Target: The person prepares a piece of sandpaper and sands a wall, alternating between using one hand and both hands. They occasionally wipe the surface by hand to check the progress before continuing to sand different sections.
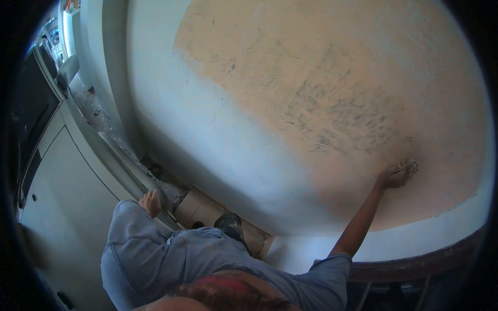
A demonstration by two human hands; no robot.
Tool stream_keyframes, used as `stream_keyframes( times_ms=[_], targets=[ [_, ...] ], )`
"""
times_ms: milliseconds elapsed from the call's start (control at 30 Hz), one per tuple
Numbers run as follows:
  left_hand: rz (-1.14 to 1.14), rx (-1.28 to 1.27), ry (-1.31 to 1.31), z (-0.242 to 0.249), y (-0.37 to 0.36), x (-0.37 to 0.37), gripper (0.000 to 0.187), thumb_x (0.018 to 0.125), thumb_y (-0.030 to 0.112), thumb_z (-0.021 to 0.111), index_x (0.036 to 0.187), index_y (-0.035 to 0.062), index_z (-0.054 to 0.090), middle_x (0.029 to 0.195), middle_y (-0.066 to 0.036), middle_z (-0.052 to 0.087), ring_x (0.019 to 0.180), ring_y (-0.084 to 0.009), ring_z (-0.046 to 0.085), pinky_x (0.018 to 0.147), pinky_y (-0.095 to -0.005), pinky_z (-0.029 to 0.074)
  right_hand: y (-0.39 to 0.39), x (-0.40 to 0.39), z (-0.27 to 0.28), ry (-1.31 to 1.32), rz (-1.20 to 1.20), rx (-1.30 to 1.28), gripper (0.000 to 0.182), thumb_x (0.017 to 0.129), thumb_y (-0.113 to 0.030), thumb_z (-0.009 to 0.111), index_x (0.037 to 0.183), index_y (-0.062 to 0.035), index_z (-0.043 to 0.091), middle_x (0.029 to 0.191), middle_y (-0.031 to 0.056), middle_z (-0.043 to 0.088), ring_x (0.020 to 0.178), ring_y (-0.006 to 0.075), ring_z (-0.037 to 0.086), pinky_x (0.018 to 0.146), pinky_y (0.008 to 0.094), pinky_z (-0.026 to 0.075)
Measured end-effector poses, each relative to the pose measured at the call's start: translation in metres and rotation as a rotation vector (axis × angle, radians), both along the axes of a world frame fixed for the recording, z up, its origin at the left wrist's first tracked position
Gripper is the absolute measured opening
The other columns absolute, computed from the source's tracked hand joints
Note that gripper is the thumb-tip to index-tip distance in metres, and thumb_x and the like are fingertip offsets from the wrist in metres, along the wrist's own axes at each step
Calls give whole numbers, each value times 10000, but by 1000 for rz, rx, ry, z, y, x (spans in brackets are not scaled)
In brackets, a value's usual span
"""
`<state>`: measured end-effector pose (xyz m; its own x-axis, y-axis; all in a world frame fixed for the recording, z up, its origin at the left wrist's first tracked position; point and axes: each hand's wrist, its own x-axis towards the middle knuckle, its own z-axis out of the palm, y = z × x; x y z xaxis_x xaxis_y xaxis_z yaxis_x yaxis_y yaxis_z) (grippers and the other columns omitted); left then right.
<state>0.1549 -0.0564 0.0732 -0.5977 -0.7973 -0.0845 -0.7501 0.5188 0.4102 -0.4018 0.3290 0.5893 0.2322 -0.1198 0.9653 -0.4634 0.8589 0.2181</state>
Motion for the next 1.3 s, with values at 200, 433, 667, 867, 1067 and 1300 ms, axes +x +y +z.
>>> stream_keyframes(
  times_ms=[200,433,667,867,1067,1300],
  targets=[
    [16,17,-39,-9,-1,-6,488,823,188,554,1293,69,499,1254,-137,545,1139,-310,542,942,-413,444,-5,0,0,-12,135,-34,439,953,-214,394,1264,49,558,1334,215,536,1273,380,477,1066,483,373],
    [0,25,-90,-14,-3,-9,476,822,189,555,1281,75,506,1243,-140,548,1125,-316,551,938,-414,446,0,-1,-2,-45,-42,-40,447,948,-198,385,1285,53,538,1348,210,527,1281,381,469,1071,465,372],
    [7,14,-125,-22,0,-7,465,820,191,555,1270,81,513,1232,-142,552,1111,-323,559,933,-416,448,-4,-2,-5,-98,120,-77,468,927,-210,401,1285,59,536,1349,221,522,1279,381,471,1062,456,385],
    [24,-23,-147,-43,0,-5,456,819,192,556,1260,86,519,1223,-144,555,1099,-328,567,930,-418,450,9,-11,-6,-70,30,-37,445,928,-214,405,1228,60,584,1336,212,539,1275,374,481,1042,445,405],
    [-36,93,-257,14,-1,-14,371,874,243,488,1210,92,531,1186,-171,567,1013,-394,606,876,-501,463,19,-19,-10,14,20,37,393,939,-219,451,1174,47,620,1286,171,593,1266,398,479,1048,436,392],
    [-156,3,-256,-10,-9,-1,459,893,279,473,1306,79,482,1220,-186,562,1063,-385,590,878,-500,465,6,-15,-4,34,128,-106,382,955,-222,461,1264,-47,600,1325,135,571,1267,350,489,1081,457,338]
  ],
)
